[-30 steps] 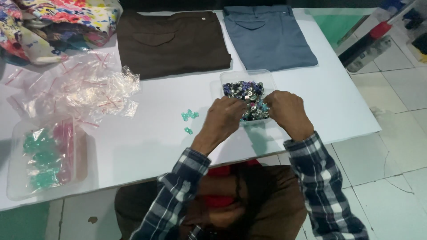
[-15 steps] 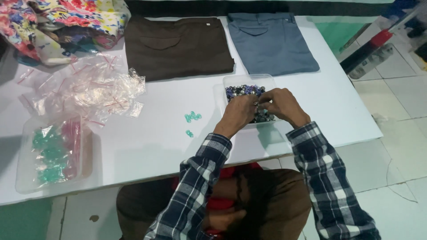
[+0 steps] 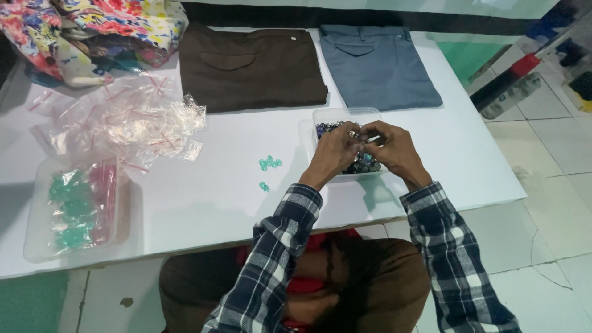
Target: Packaging small plastic accessories into individual plastic bags
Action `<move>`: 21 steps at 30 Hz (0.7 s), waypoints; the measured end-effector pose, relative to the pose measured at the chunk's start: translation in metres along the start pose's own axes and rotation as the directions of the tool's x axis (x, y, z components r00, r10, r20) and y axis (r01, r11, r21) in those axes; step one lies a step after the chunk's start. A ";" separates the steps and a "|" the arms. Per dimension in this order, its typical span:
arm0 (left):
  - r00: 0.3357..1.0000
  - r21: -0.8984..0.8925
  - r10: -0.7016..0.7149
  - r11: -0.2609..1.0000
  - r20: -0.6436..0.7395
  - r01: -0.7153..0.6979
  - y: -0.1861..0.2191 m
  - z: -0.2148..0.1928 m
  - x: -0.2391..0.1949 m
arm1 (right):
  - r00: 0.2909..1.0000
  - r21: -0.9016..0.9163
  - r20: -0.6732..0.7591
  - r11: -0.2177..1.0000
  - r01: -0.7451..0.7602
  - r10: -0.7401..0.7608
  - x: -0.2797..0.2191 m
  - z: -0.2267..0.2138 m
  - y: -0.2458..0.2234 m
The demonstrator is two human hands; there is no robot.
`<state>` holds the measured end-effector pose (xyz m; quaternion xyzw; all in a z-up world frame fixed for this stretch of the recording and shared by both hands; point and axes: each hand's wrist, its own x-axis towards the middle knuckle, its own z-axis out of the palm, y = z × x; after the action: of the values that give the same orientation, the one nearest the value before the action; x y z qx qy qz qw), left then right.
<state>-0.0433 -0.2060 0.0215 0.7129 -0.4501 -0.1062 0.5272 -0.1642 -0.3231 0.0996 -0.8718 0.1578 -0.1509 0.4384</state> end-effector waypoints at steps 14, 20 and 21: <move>0.990 -0.040 -0.043 0.998 -0.133 0.038 0.002 0.002 0.002 | 0.929 -0.441 -0.065 0.846 0.299 -0.363 -0.005 0.019 0.012; 0.980 -0.137 -0.103 0.987 -0.171 0.080 0.009 0.000 0.002 | 0.902 -0.430 -0.152 0.849 0.307 -0.403 -0.003 0.025 0.018; 0.976 -0.154 -0.122 0.983 -0.179 0.094 0.012 -0.003 0.001 | 0.899 -0.400 -0.173 0.863 0.309 -0.403 -0.003 0.025 0.015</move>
<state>-0.0476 -0.2054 0.0331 0.7029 -0.3500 -0.0995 0.6111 -0.1587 -0.3127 0.0724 -0.9252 0.0720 -0.3071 0.2109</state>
